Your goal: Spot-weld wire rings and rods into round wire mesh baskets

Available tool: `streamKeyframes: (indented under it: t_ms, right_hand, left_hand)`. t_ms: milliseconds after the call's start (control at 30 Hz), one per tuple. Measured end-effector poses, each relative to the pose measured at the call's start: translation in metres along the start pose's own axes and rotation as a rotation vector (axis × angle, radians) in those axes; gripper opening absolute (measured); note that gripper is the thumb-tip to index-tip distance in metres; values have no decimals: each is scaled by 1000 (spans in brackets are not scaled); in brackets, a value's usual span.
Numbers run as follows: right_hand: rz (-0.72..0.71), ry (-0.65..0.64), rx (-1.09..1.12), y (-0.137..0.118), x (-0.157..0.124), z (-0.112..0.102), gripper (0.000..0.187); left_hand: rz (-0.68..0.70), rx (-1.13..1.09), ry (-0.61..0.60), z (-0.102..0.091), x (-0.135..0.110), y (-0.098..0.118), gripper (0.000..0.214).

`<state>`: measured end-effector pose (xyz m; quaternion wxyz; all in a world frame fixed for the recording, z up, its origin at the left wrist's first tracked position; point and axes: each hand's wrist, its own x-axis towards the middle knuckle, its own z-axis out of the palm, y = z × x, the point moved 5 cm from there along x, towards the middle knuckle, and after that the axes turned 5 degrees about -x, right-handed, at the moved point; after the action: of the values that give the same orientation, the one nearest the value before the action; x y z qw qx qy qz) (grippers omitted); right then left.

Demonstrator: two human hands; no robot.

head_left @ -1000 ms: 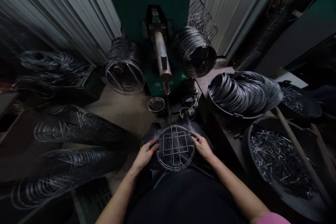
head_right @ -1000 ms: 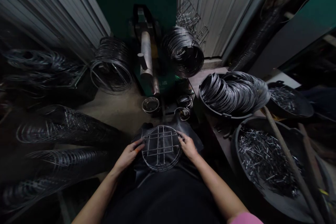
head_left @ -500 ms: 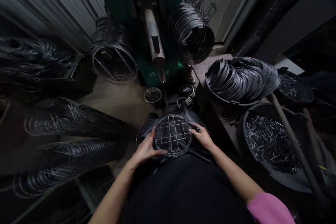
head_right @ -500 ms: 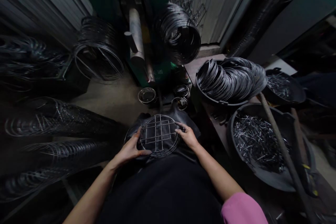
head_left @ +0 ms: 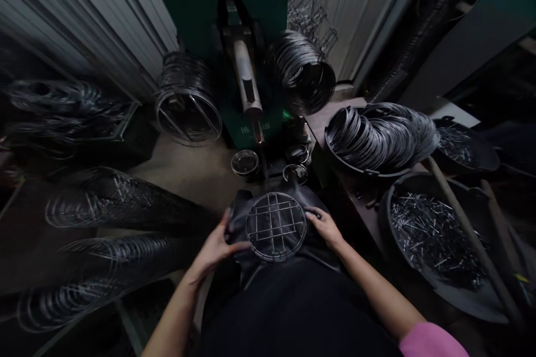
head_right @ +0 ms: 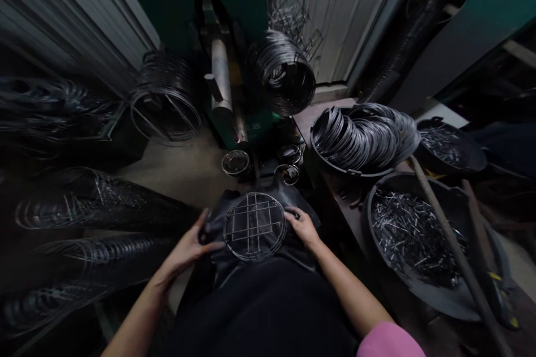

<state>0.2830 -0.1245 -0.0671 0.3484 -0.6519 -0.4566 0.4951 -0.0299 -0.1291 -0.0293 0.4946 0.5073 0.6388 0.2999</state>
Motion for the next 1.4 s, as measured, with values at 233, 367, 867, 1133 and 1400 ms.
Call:
streamKeyframes:
  t_ms: [233,367,867,1133,1400]
  right_hand:
    - [-162,-81,-5,-62,-6,11,43]
    - [-246,-273,-28,-91,-18,50,45]
    - [-335,41,46,-97,-3,24,32]
    - [-382,62,-203,-73,17,28,32]
    - [-396,26,-215,-62,23,29,29]
  left_hand:
    - [238,-1064,522,-70,-5,56,31]
    - [219,-1347,378,-30,-6,86,22]
    - [10,-1008,-49,20,1,81,57]
    - [52,-114,33,20,25,37,48]
    - [58,-16,8,27,17,19,46]
